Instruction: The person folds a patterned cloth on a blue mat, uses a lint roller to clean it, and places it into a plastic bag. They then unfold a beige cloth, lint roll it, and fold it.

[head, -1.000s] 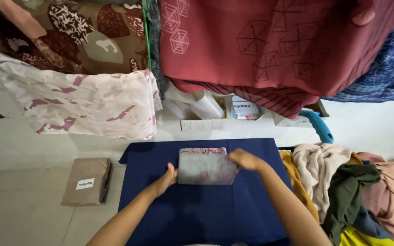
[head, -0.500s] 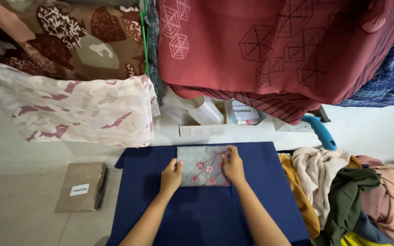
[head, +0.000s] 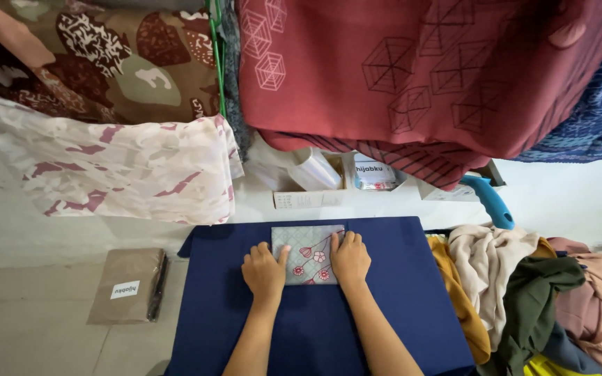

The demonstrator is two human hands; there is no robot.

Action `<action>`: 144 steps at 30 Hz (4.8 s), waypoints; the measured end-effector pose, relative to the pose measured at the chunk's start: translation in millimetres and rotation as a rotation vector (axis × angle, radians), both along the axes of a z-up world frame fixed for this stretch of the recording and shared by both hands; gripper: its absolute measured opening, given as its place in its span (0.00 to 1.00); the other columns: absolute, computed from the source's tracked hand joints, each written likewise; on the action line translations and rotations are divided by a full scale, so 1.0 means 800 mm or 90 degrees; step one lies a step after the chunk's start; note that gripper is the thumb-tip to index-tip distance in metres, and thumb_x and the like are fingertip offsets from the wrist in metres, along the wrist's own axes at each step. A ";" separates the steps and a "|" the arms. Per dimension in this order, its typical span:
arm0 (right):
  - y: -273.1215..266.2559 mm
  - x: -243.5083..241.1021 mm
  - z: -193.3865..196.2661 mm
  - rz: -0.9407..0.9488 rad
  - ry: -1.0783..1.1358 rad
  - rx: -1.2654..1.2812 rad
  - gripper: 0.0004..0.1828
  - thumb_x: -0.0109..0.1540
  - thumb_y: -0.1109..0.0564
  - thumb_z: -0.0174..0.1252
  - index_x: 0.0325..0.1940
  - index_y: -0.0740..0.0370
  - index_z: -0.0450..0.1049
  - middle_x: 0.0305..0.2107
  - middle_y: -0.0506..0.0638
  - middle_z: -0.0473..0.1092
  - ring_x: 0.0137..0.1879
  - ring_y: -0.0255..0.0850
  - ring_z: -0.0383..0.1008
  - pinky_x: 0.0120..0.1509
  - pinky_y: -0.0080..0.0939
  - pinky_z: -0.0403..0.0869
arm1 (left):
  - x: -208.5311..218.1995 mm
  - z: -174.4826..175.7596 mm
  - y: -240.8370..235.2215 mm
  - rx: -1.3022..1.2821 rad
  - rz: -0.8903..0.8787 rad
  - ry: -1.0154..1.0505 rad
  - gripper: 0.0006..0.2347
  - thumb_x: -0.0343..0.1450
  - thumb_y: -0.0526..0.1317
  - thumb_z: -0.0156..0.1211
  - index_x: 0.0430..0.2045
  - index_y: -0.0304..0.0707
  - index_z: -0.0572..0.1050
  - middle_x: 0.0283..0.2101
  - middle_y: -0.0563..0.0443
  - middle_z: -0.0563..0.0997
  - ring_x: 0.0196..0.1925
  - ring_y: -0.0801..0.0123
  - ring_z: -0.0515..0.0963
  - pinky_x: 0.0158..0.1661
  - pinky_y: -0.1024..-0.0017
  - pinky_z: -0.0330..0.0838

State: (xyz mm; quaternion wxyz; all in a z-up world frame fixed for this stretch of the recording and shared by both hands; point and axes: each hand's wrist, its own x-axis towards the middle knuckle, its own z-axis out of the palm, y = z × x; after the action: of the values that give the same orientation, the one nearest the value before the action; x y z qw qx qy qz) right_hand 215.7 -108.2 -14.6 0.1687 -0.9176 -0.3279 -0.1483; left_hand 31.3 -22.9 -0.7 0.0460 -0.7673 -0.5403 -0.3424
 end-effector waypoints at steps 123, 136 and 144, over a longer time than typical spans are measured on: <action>-0.333 -0.229 0.117 0.032 0.053 -0.123 0.30 0.62 0.44 0.56 0.69 0.28 0.63 0.30 0.44 0.68 0.18 0.47 0.75 0.25 0.51 0.77 | -0.118 -0.020 -0.127 -0.195 -0.359 -0.040 0.19 0.71 0.54 0.57 0.53 0.50 0.76 0.66 0.44 0.69 0.72 0.44 0.61 0.68 0.33 0.46; -0.195 -0.147 0.085 0.055 -0.001 -0.020 0.29 0.61 0.54 0.55 0.68 0.48 0.64 0.38 0.57 0.71 0.20 0.53 0.76 0.23 0.52 0.76 | -0.018 -0.005 -0.134 -0.068 -0.446 -0.078 0.23 0.71 0.37 0.51 0.64 0.30 0.66 0.70 0.35 0.66 0.74 0.44 0.61 0.67 0.43 0.54; -0.226 -0.166 0.098 0.071 -0.086 -0.021 0.27 0.62 0.51 0.57 0.66 0.47 0.65 0.38 0.54 0.71 0.16 0.50 0.73 0.18 0.48 0.72 | -0.019 0.009 -0.134 -0.153 -0.416 0.002 0.24 0.71 0.37 0.47 0.65 0.35 0.66 0.71 0.40 0.65 0.75 0.49 0.59 0.68 0.46 0.52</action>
State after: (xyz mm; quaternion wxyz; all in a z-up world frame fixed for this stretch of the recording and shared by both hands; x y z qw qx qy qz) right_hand 83.1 -289.2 64.1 0.1390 -0.8884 -0.3917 -0.1951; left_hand 15.8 -130.0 6.1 -0.1559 -0.9000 -0.3026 -0.2722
